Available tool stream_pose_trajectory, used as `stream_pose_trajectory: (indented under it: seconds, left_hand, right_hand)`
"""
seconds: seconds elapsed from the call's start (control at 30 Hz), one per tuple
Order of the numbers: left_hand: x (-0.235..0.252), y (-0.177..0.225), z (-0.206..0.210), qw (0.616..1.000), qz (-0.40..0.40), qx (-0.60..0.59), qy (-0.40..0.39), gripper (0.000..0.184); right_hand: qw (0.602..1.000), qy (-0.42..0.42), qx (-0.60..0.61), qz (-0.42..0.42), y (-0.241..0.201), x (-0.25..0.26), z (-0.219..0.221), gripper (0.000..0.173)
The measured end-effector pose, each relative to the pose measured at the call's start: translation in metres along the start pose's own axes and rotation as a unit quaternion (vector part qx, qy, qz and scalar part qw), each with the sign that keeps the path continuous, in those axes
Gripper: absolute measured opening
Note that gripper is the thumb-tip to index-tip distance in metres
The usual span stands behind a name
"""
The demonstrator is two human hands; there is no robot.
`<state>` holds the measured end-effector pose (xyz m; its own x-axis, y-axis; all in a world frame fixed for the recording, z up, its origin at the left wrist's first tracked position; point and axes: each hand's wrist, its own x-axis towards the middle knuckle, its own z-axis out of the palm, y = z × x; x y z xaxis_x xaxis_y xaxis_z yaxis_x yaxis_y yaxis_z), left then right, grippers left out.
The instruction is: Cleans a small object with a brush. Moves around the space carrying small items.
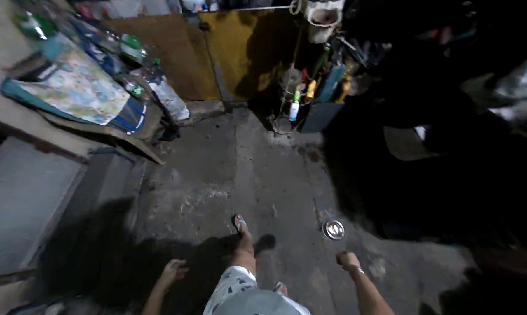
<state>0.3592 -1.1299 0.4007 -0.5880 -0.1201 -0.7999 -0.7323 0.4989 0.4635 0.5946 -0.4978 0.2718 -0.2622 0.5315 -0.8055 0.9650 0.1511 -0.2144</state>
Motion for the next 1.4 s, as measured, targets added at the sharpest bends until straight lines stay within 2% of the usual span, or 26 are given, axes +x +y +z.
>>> stream_pose_trajectory:
  seconds: [0.03,0.1,0.17,0.23,0.33,0.4,0.47,0.5,0.57,0.63,0.73,0.8,0.9,0.97,1.07,1.13,1.2,1.3,1.4]
  left_hand:
    - [0.021,0.0,-0.005,0.999,-0.016,0.011,0.034,0.034]
    - [0.055,0.017,-0.021,0.997,-0.038,0.014,0.066,0.044]
    - [0.076,0.077,-0.039,0.997,-0.015,-0.031,0.07,0.042]
    - [0.081,0.16,-0.057,0.995,0.066,-0.038,0.066,0.038]
    - [0.075,0.327,-0.079,0.954,0.292,0.004,0.073,0.037]
    - [0.062,0.433,-0.082,0.918,0.395,0.022,0.03,0.037]
    - [0.071,0.518,-0.076,0.872,0.489,0.015,-0.02,0.035]
    - [0.084,0.553,-0.07,0.859,0.509,0.007,-0.058,0.033]
    - [0.122,0.61,-0.058,0.859,0.493,0.023,-0.139,0.031]
    - [0.18,0.65,-0.05,0.869,0.448,0.091,-0.189,0.031]
    - [0.277,0.689,-0.054,0.902,0.354,0.17,-0.18,0.035]
    - [0.331,0.709,-0.072,0.937,0.263,0.187,-0.136,0.04]
    - [0.394,0.753,-0.119,0.954,0.153,0.254,-0.052,0.047]
    - [0.42,0.776,-0.144,0.959,0.141,0.247,-0.012,0.046]
    - [0.458,0.819,-0.173,0.974,0.117,0.192,-0.023,0.044]
    - [0.484,0.85,-0.18,0.984,0.113,0.133,-0.045,0.041]
    - [0.517,0.876,-0.181,0.987,0.102,0.099,-0.074,0.04]
    - [0.581,0.923,-0.184,0.983,0.117,0.112,-0.087,0.039]
    - [0.607,0.993,-0.186,0.949,0.202,0.221,-0.096,0.038]
  right_hand:
    - [0.999,0.018,-0.009,-0.025,-0.052,0.016,-0.011,0.037]
    - [0.997,0.032,-0.032,-0.058,-0.15,0.032,-0.019,0.037]
    - [0.996,0.019,-0.044,-0.077,-0.239,0.032,-0.015,0.035]
    - [0.994,-0.005,-0.078,-0.081,-0.303,0.031,0.0,0.036]
    - [0.988,-0.045,-0.123,-0.083,-0.393,0.043,0.018,0.04]
    - [0.983,-0.071,-0.149,-0.075,-0.427,0.058,0.026,0.044]
    - [0.981,-0.108,-0.152,-0.058,-0.459,0.075,0.028,0.047]
    - [0.981,-0.124,-0.143,-0.041,-0.474,0.082,0.026,0.048]
    - [0.987,-0.133,-0.093,0.004,-0.501,0.091,0.019,0.054]
    - [0.992,-0.119,-0.019,0.04,-0.527,0.101,0.009,0.057]
    - [0.992,-0.096,0.038,0.073,-0.556,0.154,-0.008,0.047]
    - [0.988,-0.108,0.062,0.086,-0.599,0.178,-0.032,0.045]
    - [0.987,-0.113,0.087,0.069,-0.7,0.213,-0.065,0.043]
    - [0.992,-0.089,0.076,0.051,-0.771,0.241,-0.085,0.043]
    - [0.995,-0.076,0.06,0.0,-0.898,0.28,-0.104,0.045]
    - [0.995,-0.07,0.054,-0.044,-0.989,0.294,-0.114,0.043]
    - [0.995,-0.069,0.047,-0.061,-1.061,0.298,-0.118,0.045]
    - [0.994,-0.06,0.062,-0.064,-1.157,0.295,-0.121,0.046]
    - [0.986,-0.105,0.0,-0.133,-1.229,0.274,-0.123,0.044]
